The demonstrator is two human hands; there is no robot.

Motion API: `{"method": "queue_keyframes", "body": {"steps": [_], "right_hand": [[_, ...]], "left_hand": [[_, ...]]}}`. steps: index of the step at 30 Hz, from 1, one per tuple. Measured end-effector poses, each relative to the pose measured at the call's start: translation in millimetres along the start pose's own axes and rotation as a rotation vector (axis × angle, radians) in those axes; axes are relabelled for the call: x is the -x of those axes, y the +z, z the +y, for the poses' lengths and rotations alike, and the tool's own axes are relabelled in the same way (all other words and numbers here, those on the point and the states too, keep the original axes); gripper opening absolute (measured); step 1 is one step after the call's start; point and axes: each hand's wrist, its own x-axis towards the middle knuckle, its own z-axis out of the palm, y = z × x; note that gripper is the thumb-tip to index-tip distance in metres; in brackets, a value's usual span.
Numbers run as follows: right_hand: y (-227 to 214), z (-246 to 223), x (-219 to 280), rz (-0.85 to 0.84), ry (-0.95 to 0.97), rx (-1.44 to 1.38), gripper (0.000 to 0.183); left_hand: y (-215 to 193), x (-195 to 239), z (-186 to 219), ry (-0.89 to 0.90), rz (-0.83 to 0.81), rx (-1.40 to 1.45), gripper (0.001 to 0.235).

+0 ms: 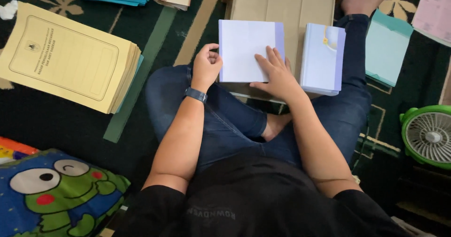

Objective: The person sits on the floor and repeatedly folds white sheets of paper in half by hand. They smooth the creases with their hands and place the folded papers into a stack on a small wooden board resting on their lap.

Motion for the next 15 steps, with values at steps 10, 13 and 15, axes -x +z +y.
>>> {"method": "queue_keyframes", "body": {"steps": [10,13,15], "right_hand": [[10.0,5.4,0.5,0.07,-0.053,0.025,0.083],[10.8,6.5,0.9,0.081,-0.06,-0.004,0.077],[12.9,8.5,1.5,0.089,-0.062,-0.019,0.075]], "left_hand": [[-0.5,2.7,0.9,0.025,0.0,-0.026,0.035],[-0.7,4.9,4.9,0.033,-0.005,-0.044,0.039],[0.5,9.5,12.3,0.04,-0.003,-0.057,0.041]]}}
